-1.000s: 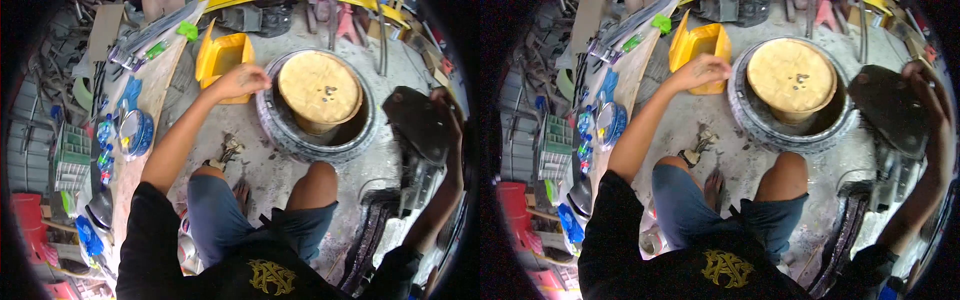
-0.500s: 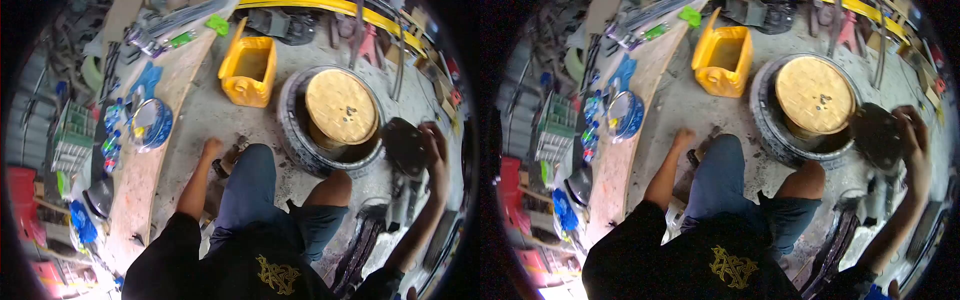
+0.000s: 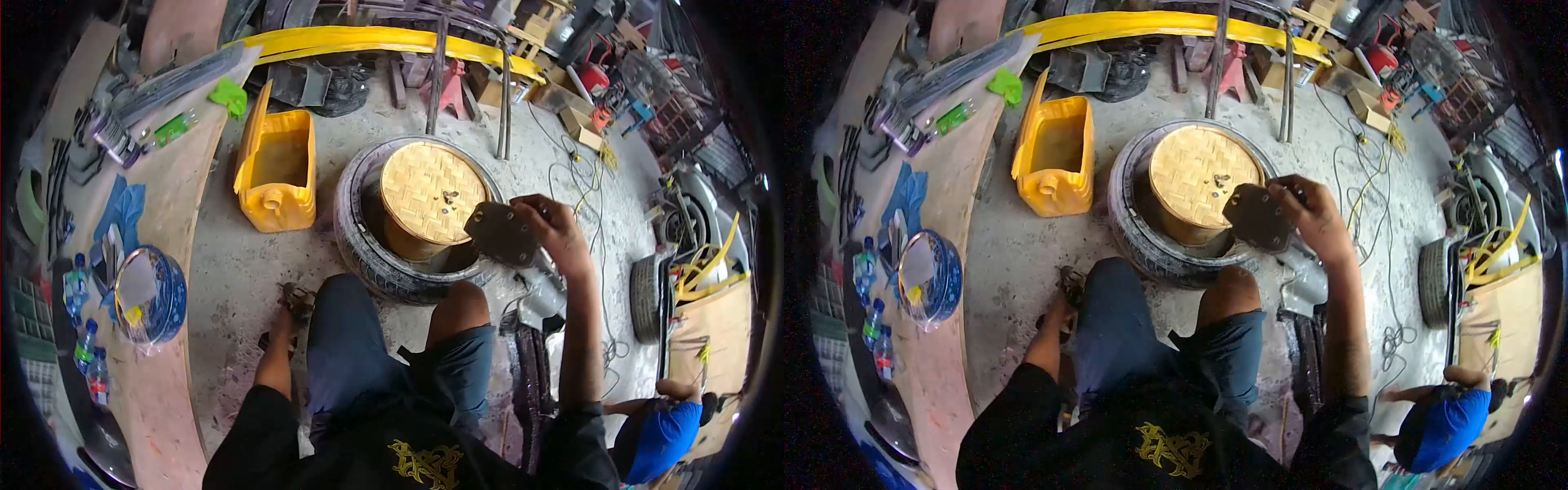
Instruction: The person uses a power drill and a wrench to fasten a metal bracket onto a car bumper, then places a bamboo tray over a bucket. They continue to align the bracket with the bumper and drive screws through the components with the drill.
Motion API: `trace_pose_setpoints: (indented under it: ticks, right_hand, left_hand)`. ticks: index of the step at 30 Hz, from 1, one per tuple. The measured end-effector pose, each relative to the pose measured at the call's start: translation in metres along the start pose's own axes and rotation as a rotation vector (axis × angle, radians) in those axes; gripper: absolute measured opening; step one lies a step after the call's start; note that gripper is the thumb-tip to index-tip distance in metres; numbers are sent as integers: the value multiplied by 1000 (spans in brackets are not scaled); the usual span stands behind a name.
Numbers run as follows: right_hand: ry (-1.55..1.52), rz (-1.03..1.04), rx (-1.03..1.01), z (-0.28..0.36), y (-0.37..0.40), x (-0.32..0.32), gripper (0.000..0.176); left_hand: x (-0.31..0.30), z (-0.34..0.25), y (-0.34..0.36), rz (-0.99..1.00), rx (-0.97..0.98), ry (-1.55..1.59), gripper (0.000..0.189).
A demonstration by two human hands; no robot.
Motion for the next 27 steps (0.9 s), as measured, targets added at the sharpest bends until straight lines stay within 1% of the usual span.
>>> trace_pose_setpoints:
  ticks: [1, 2, 3, 4, 6, 7, 8, 9, 10, 11, 12, 14, 16, 17, 18, 19, 21, 23, 24, 26, 27]
  right_hand:
    - [-15, 13, 5, 5, 3, 9, 27]
    - [-30, 29, 10, 8, 4, 18, 27]
    - [-31, 44, -9, 8, 3, 27, 28]
    - [-25, 61, -10, 9, 2, 37, 28]
    - [-31, 86, -37, 6, -2, 56, 29]
    - [16, 83, -115, 4, -5, 67, 29]
    - [-34, 94, -69, 4, -4, 77, 27]
    - [-3, 104, -67, 5, -5, 87, 26]
    - [27, 113, -64, 6, -6, 95, 25]
    - [42, 123, -122, 2, -7, 105, 24]
    - [55, 129, -177, -2, -7, 116, 23]
    - [54, 137, -152, 4, -3, 133, 21]
    - [137, 167, -104, 16, -4, 144, 19]
    - [129, 151, -168, 13, -5, 147, 20]
    - [143, 153, -160, 11, -8, 150, 21]
    - [165, 162, -175, 8, -9, 151, 21]
    - [190, 163, -194, 3, -12, 155, 21]
    - [141, 167, -132, -2, -16, 156, 21]
    - [160, 147, -57, -1, -17, 161, 22]
    - [215, 109, -266, -22, -25, 171, 22]
    - [244, 104, -234, -26, -27, 175, 23]
  left_hand:
    - [-19, -8, 13, 1, -10, 21, 68]
    - [-35, -16, 24, 48, -7, 79, 67]
    - [-41, -18, 33, 94, -3, 131, 67]
    - [-28, 1, 31, 97, -16, 144, 67]
    - [-9, 36, 32, -140, 205, 479, 56]
    - [-21, 32, 43, -148, 190, 486, 56]
    - [-37, 33, 55, 1, 65, 568, 49]
    - [-53, 31, 72, 153, -59, 644, 43]
    - [-57, 33, 93, 152, -70, 640, 43]
    - [-58, 35, 117, 54, 73, 797, 37]
    - [-68, 31, 136, -44, 222, 946, 32]
    - [-146, -40, 212, -73, 156, 1341, 34]
    - [-177, -58, 227, 149, 262, 1154, 40]
    - [-193, -67, 231, 216, 248, 1080, 44]
    - [-194, -77, 226, 248, 381, 1154, 46]
    - [-207, -104, 220, 335, 82, 1459, 45]
    - [-171, -97, 178, 233, 46, 1467, 43]
    - [-172, -111, 152, 181, 392, 977, 44]
    - [-227, -157, 161, 301, 475, 779, 46]
    - [-243, -186, 141, 383, 579, 991, 46]
    - [-250, -193, 134, 430, 581, 994, 44]
Point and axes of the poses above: each hand's wrist, its own y-axis away from the middle knuckle, its own x-axis out of the palm, z = x × y, the point moved 1 cm from there along -y, towards the middle knuckle, and after that the axes turned 4 degrees about -y, right-handed, at the moved point
